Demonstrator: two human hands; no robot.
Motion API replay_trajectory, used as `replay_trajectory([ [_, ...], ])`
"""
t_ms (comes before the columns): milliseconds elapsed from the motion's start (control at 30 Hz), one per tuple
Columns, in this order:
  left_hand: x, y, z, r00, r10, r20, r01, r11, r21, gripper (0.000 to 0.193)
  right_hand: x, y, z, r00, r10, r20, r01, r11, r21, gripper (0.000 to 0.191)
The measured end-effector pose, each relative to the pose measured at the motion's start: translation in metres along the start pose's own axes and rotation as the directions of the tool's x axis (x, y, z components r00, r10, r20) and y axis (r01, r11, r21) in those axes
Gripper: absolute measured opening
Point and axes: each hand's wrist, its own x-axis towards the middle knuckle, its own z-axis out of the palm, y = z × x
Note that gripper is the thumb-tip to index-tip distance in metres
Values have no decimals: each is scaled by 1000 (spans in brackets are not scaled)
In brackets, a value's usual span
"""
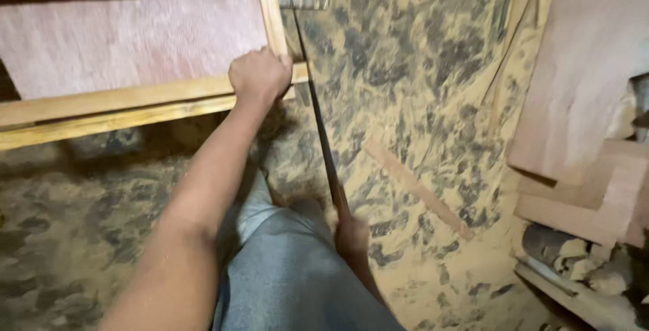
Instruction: The person kneels on the workshop floor beside a wooden frame laid over a panel, saws thin wood strips to length with a hand saw, marks a strip with a pencil, and fits the cut strips into the frame as crossbars, pressing them into place by hand.
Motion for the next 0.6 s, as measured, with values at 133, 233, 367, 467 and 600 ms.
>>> replay_trajectory([
  [133, 0, -2, 4, 997, -42, 69, 41, 999, 4, 48, 0, -19, -13, 944, -316, -93, 271, 905, -329, 38],
  [233, -1, -6, 8, 1000, -16, 25, 15, 999, 36, 50, 119, -26, 23, 827, -508, -240, 314, 772, -552, 19],
  [367, -3, -7, 7, 999, -15, -40, 15, 1000, -10, 48, 176, -23, 47, 970, 186, -154, -155, 970, 189, 39],
  [467, -3, -4, 2, 1000, -23, -17, 22, 1000, -15, 50, 79, -10, 22, 989, -142, -44, 105, 874, -474, 13],
  [600, -2, -1, 1, 999, -35, 14, 35, 999, -19, 49, -34, -9, -16, 993, -81, -84, 67, 986, -153, 44],
])
